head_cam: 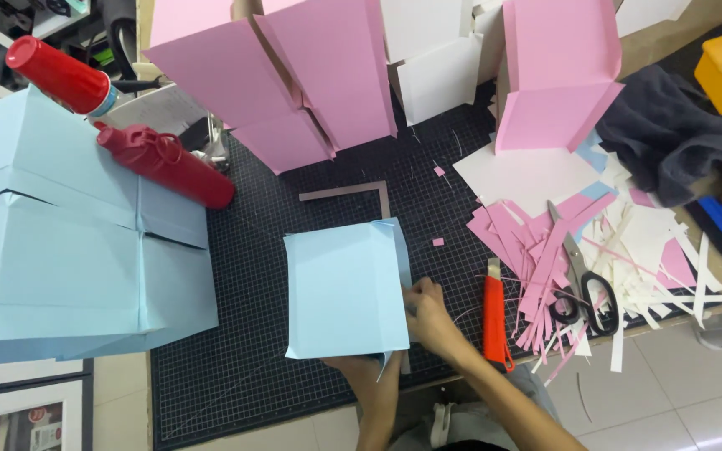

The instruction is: Trimming excess material from cardboard boxes using a utility knife

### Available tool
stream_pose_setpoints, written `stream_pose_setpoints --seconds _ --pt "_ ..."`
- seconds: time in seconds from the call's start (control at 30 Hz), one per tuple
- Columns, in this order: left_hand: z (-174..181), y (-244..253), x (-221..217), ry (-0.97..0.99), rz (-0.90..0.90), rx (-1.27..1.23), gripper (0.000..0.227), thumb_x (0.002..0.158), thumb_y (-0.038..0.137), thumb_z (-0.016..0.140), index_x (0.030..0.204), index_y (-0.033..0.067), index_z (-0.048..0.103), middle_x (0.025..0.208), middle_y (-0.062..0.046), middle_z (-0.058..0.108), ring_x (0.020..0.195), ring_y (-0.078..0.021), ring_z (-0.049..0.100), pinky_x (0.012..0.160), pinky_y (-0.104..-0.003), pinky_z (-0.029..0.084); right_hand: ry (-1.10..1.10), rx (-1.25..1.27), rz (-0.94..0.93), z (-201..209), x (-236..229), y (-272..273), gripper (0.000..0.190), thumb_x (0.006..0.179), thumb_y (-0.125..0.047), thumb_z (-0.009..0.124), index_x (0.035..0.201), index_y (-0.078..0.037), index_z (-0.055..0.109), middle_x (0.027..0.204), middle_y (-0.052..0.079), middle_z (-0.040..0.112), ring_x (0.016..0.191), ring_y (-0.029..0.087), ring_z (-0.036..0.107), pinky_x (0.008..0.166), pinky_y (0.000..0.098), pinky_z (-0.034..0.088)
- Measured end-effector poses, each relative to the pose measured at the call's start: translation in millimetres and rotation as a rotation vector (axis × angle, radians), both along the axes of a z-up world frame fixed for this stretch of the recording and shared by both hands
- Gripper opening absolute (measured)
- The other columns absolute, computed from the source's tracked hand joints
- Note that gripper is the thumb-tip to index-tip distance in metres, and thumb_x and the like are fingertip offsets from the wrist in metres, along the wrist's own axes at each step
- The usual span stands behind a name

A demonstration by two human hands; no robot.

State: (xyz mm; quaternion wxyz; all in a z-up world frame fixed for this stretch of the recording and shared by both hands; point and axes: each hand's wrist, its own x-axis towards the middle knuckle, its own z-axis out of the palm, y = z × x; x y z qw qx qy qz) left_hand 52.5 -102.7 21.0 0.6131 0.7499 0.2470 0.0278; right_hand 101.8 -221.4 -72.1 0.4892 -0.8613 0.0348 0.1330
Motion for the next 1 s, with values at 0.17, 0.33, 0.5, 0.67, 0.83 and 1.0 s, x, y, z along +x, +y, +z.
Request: stream_pose_setpoints --seconds 0.17,0.33,0.5,0.67,0.83,1.0 --pt "3 -7 1 -0.084 0.017 0.000 0.128 0.062 0.026 0.088 0.150 0.0150 -0.005 0.152 -0.012 0.036 0.139 -0.0267 0.040 0.114 -0.046 0.032 0.024 -0.261 -0.103 65 -15 -45 0.054 0.087 -0.031 0.065 0.139 -0.018 0.053 0.116 0.015 0.053 0.105 0.028 0.055 0.087 0.0447 0.050" --pt "-9 -5 -2 -0.214 -0.022 0.089 0.126 0.062 0.020 0.091 0.150 0.0141 0.000 0.154 -0.015 0.024 0.144 -0.0297 0.032 0.118 -0.050 0.028 -0.075 -0.709 -0.307 -4 -79 -69 0.125 0.068 -0.052 0.085 0.161 -0.008 0.014 0.101 0.020 0.047 0.087 0.036 0.051 0.078 0.0452 0.049" --pt "-11 -10 -3 -0.220 0.038 0.183 0.131 0.058 0.028 0.092 0.152 0.0127 0.003 0.153 -0.016 0.023 0.145 -0.0320 0.028 0.118 -0.052 0.024 0.191 0.156 -0.526 77 -41 -38 0.043 0.093 -0.007 0.053 0.135 -0.006 0.050 0.093 0.005 0.058 0.062 0.010 0.052 0.053 0.0220 0.051" --pt "-4 -12 -3 -0.327 0.048 0.110 0.125 0.061 0.024 0.089 0.152 0.0110 0.004 0.151 -0.017 0.032 0.139 -0.0320 0.038 0.113 -0.050 0.032 -0.031 0.593 -0.569 70 21 13 0.043 0.093 -0.008 0.054 0.136 -0.005 0.050 0.085 0.005 0.056 0.056 0.010 0.047 0.048 0.0222 0.045" --pt "-9 -12 0 -0.366 0.089 0.147 0.133 0.056 0.048 0.086 0.153 0.0072 0.006 0.149 -0.020 0.036 0.138 -0.0360 0.042 0.111 -0.052 0.036 -0.221 0.612 -0.492 51 63 38 0.038 0.096 -0.022 0.056 0.131 -0.007 0.050 0.085 0.005 0.065 0.066 0.012 0.059 0.054 0.0278 0.053" --pt "-21 -9 -2 -0.254 0.073 0.357 0.137 0.053 0.054 0.087 0.154 0.0056 0.007 0.148 -0.019 0.036 0.138 -0.0370 0.037 0.111 -0.054 0.027 -0.079 0.401 -0.389 60 63 -3 0.045 0.095 -0.018 0.052 0.140 -0.010 0.054 0.093 0.007 0.066 0.070 0.016 0.056 0.062 0.0299 0.045"
